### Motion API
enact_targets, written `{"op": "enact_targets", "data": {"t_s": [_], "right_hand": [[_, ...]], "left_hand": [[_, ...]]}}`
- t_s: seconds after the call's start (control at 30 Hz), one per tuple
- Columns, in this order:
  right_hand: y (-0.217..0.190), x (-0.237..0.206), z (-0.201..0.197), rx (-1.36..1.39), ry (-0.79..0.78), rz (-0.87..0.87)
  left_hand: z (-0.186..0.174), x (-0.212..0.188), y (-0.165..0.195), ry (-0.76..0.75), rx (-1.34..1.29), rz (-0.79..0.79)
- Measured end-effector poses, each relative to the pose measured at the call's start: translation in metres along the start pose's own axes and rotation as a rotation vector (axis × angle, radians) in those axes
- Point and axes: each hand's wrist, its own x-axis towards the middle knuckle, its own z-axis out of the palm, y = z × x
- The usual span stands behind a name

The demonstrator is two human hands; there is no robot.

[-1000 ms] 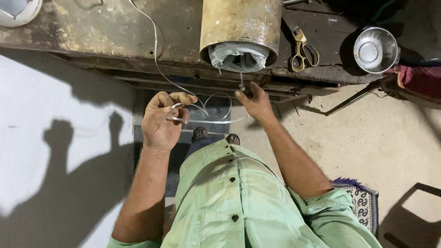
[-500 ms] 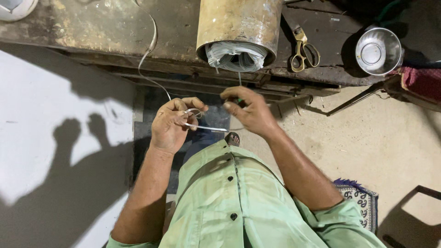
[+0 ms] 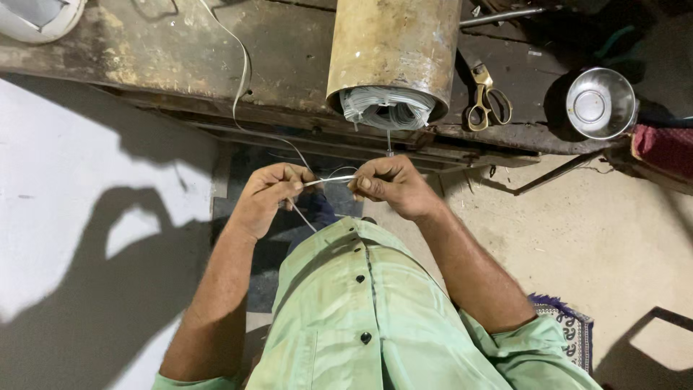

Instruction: The person winds white insulated wire around a cylindrical cardboard form on a workbench. They use a green-handled screwdriver to press and align the wire, then cut the wire with scissors and continue winding. The process repeats with additional wire segments.

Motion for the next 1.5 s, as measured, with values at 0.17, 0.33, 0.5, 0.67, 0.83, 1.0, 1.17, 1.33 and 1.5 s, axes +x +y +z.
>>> {"op": "enact_targets", "data": {"t_s": [0.17,0.33,0.5,0.67,0.83,1.0,1.17,1.33,1.5], "right_hand": [[0.005,0.007,0.021,0.477,0.039,-0.074],[-0.008,0.002,0.025,0.523,0.052,-0.072],[-0.009,-0.015,0.025,0.483,-0.085,-0.014],[0.008,-0.019,0.022,0.245,0.023,-0.105],[0.02,-0.025,0.025,0.168,0.17,-0.082],[0.021,-0.029,0.038,0.106,0.174,-0.125],[0.023,-0.029,0.042,-0.002,0.167,-0.248],[0.027,-0.033,0.038,0.04,0.312,-0.167],[0.021,-0.038,0.028,0.146,0.218,0.008]], "left_hand": [[0.02,-0.003,-0.028,-0.034,0.059,-0.081],[0.038,-0.009,-0.046,-0.074,-0.227,-0.202],[0.022,-0.016,-0.061,-0.076,-0.463,-0.282],[0.03,-0.021,-0.074,-0.11,-0.486,-0.311],[0.065,-0.029,-0.051,0.11,0.356,0.218],[0.083,-0.031,-0.016,-0.019,0.284,0.263],[0.096,-0.022,-0.021,0.166,0.095,-0.135],[0.091,-0.026,-0.035,0.202,0.289,0.016],[0.082,-0.022,-0.04,0.072,0.016,-0.047]]}}
